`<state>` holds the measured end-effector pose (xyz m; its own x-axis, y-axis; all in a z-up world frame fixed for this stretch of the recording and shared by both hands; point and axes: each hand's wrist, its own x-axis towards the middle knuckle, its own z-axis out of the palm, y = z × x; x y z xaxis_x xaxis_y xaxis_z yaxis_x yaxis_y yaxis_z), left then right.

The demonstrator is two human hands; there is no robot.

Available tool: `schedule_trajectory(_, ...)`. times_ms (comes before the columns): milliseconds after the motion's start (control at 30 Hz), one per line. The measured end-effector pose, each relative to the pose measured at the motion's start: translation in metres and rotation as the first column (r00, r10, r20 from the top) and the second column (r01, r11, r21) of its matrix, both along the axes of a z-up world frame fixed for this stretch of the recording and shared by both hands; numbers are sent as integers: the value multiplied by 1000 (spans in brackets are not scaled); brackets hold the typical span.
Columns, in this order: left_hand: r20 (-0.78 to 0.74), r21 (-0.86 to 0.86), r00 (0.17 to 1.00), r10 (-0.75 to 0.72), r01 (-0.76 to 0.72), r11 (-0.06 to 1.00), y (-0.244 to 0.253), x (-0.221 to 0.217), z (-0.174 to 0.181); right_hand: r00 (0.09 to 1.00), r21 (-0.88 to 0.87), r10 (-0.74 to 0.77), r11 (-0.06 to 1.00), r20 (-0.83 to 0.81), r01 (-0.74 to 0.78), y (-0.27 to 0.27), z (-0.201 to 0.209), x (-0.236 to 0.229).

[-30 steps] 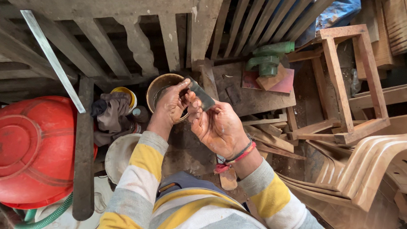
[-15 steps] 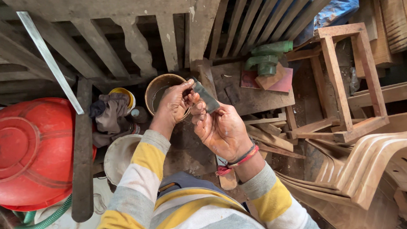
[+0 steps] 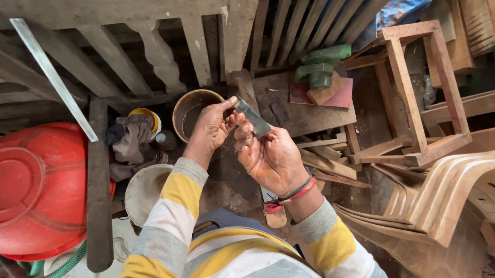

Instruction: The person sharpens a metal strip by rubbing it against a whetstone by hand, frequently dipping the strip into a bucket of water. They flip the metal piece over to sharpen both sides and hold it up to look at the edge.

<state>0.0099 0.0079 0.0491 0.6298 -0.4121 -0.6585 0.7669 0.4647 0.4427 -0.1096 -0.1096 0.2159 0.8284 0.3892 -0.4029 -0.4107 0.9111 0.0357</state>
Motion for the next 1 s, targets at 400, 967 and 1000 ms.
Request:
schedule_trajectory(400,383,91,857,-344,336,938,-13,-46,28,943,-705,190,626,-275,-332,-59,-36,-106)
schedule_trajectory(967,245,489,842,-481,321,811,-62,-109,-2,924,-909,149,-290,-353,-301,-69,-105,-163)
schedule_trajectory(1000,243,469,844,-478,329,820,-62,-108,-3,924,-911,157,-289,-349,-295,-70,-106,-163)
